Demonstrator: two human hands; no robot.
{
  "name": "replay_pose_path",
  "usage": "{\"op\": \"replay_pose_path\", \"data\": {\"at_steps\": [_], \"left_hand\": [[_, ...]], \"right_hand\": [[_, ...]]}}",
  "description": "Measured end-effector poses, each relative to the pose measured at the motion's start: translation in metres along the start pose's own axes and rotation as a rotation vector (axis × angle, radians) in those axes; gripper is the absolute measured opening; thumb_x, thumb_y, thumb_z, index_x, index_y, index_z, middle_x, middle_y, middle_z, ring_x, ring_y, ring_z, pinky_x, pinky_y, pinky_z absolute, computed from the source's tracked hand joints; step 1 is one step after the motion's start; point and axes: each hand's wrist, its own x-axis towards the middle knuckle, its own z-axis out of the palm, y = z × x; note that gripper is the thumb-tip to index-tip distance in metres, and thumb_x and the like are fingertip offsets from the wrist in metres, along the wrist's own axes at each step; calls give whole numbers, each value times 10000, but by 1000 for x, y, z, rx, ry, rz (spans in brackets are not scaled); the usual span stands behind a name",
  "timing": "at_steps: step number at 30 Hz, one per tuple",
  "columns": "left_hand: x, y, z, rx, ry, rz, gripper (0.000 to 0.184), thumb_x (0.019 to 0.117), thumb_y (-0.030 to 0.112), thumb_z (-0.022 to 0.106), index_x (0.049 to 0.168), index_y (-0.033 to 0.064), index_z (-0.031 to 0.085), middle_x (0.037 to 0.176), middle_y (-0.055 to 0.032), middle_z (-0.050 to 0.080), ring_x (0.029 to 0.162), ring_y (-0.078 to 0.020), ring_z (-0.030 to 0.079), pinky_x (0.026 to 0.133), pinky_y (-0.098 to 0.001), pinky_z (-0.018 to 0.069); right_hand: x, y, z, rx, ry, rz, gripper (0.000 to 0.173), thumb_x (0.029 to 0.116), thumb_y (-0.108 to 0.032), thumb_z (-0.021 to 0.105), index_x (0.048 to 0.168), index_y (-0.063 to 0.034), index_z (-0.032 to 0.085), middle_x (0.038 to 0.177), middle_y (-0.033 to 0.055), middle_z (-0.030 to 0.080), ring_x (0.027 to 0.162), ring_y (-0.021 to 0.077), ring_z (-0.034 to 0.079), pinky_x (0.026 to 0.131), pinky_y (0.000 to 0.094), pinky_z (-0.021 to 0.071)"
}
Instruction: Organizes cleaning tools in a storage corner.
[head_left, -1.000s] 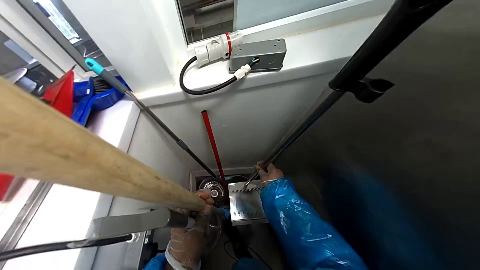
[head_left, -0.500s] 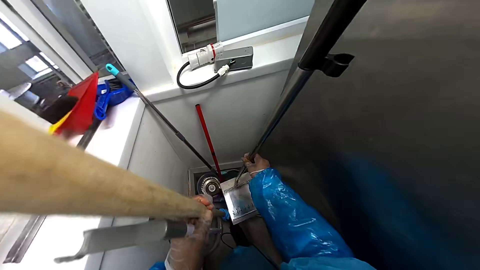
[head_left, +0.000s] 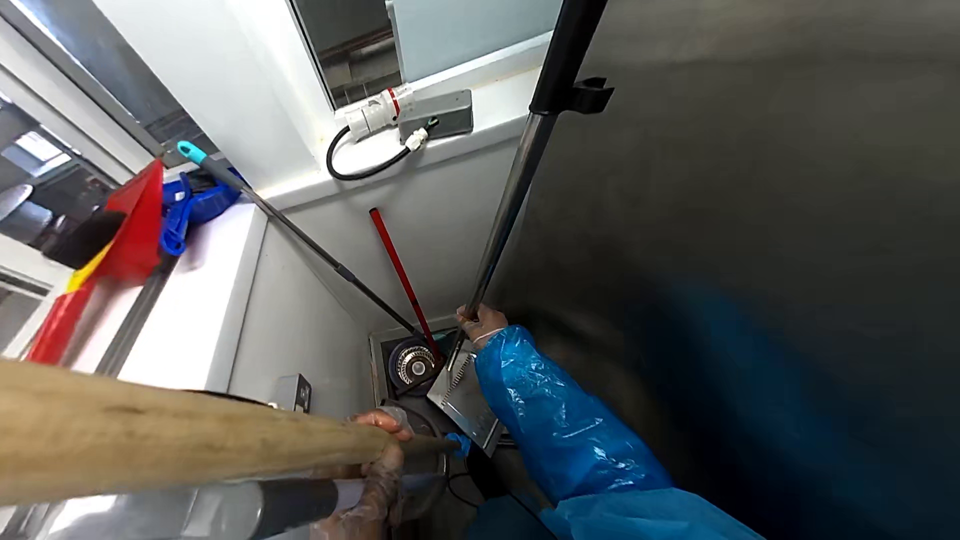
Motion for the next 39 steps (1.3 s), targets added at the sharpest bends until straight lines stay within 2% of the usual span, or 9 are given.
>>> {"op": "replay_pose_path", "data": {"at_steps": [4, 9, 13, 16, 21, 25, 29, 34, 39], "left_hand": [[-31, 8, 13, -41, -54, 42, 164, 903, 43, 699, 1058, 2, 663, 991, -65, 743, 582, -19, 622, 487, -157, 521], [-74, 29, 33, -42, -93, 22, 133, 893, -20, 652, 1022, 13, 655, 935, -61, 740, 553, 6, 589, 481, -132, 490], [-94, 42, 41, -46, -116, 15, 143, 891, -2, 679, 1031, 22, 669, 908, -72, 739, 509, -3, 557, 464, -137, 477], [-97, 55, 37, 87, -125, -38, 132, 889, 43, 679, 1017, 71, 689, 784, -13, 693, 454, -25, 527, 428, -160, 476], [-86, 64, 23, 179, -212, -147, 165, 865, 35, 668, 1018, 92, 689, 793, -47, 713, 437, -40, 505, 419, -164, 437], [-114, 46, 13, 103, -345, -218, 126, 845, 94, 727, 970, 86, 710, 865, -35, 728, 511, -4, 537, 448, -144, 432], [-140, 11, 13, 62, -148, -288, 162, 824, 33, 669, 985, 31, 651, 866, -48, 724, 500, -12, 553, 430, -147, 441], [-171, -22, 4, 93, 64, -333, 172, 835, -28, 614, 1004, -2, 629, 885, -43, 710, 503, -11, 541, 439, -149, 447], [-196, -65, -11, 87, 74, -326, 162, 862, -92, 575, 977, 8, 634, 862, 10, 706, 577, 8, 580, 517, -157, 495]], "right_hand": [[-44, -8, -1, -36, -14, -56, 353, 1054, -237, 595, 1320, -11, 646, 1235, 233, 689, 1195, 370, 648, 1060, 549, 468], [-97, -13, 9, -2, 24, -117, 346, 1043, -217, 612, 1308, 4, 638, 1207, 235, 694, 1161, 369, 660, 1041, 544, 484], [-133, -15, 3, 29, 47, -120, 358, 1022, -170, 640, 1323, 22, 618, 1206, 259, 686, 1155, 397, 656, 1032, 565, 479], [-138, 4, -2, 48, 132, -68, 361, 1004, -224, 679, 1292, -7, 658, 1227, 222, 698, 1180, 361, 658, 1060, 547, 477], [-147, 45, -8, 29, 172, 19, 372, 1007, -259, 678, 1298, -27, 662, 1245, 207, 695, 1199, 350, 652, 1066, 548, 477], [-162, 75, 3, -5, 75, 37, 338, 1001, -191, 681, 1298, -30, 664, 1248, 222, 689, 1186, 365, 654, 1059, 552, 476], [-159, 106, 33, 28, -1, 90, 367, 1010, -197, 670, 1336, -31, 636, 1291, 206, 673, 1226, 341, 638, 1085, 525, 471], [-128, 158, 86, 5, -111, 125, 420, 1008, -232, 671, 1341, 18, 613, 1308, 244, 653, 1256, 352, 616, 1112, 512, 446], [-101, 211, 143, 47, -331, 115, 399, 1011, -107, 618, 1373, 53, 566, 1322, 244, 630, 1243, 300, 608, 1101, 431, 456]]}}
